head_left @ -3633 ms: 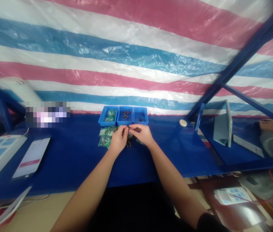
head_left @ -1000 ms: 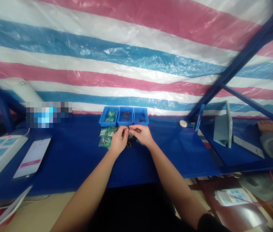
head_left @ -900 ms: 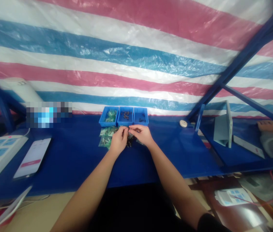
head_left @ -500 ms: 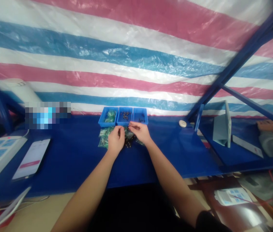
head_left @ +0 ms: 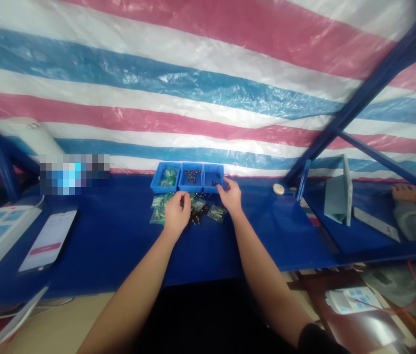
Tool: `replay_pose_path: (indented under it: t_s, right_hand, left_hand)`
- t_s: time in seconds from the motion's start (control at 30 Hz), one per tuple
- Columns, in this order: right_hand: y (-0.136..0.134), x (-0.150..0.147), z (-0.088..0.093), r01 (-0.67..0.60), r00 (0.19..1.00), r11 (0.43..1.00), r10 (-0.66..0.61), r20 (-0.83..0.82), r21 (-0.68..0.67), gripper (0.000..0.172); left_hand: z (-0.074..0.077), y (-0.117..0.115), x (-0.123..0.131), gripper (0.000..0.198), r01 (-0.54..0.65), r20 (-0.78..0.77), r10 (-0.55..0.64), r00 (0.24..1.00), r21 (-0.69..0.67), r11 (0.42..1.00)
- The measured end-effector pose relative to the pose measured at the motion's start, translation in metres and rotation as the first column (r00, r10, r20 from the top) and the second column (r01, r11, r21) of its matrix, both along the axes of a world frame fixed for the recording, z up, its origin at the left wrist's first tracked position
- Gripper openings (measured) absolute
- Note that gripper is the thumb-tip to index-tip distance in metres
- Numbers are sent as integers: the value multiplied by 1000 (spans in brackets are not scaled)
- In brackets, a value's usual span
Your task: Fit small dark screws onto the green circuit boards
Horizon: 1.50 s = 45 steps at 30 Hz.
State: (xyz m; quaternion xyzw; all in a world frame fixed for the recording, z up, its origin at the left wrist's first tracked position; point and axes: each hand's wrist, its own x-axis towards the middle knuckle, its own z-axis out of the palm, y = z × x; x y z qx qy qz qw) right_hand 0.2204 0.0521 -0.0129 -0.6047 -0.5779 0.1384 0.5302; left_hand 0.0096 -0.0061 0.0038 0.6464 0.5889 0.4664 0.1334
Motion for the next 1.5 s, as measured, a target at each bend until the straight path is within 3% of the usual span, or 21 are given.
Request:
replay_pose_path:
  t_s: [0.17,0.3,0.43,0.73,0.93,1.07,1.27,1.4,1.5]
  right_hand:
    - [0,-1,-3,-55,998,998,55,-34,-3,37]
    - [0,1,-3,-66,997,998,65,-51,-22,37]
    - [0,1,-3,-87,994,995,84,-71,-39,37]
    - [-1,2,-4,-139,988,990,137,-74,-26,32]
    - [0,2,-5,-162,984,986,159,-85,-36,34]
    - [-1,1,-4,-166,985,985,162,-61,-57,34]
    - [-13,-9,9,55,991,992,-68,116,115,25]
    - [-22,-16,14,-157,948,983,177,265,-95,23]
    - [-24,-22,11,-170,888,946,269,374,-276,23]
  left_hand:
    - [7,8,-15,24,-209,-81,223,971,154,966]
    - [7,16,-29,34,-339,-136,352,926,115,934]
    - [-1,24,-38,41,-294,-175,288,942,-9,956]
    - [-10,31,-47,38,-165,-137,150,979,-105,981]
    - [-11,31,-49,42,-125,-114,108,988,-153,980]
    - [-12,31,-50,41,-107,-109,94,990,-114,988]
    - [-12,31,-48,39,-132,-59,125,990,-139,981]
    - [-8,23,-36,32,-225,-75,225,971,13,974]
    - [-4,16,-25,21,-181,-56,198,979,223,958]
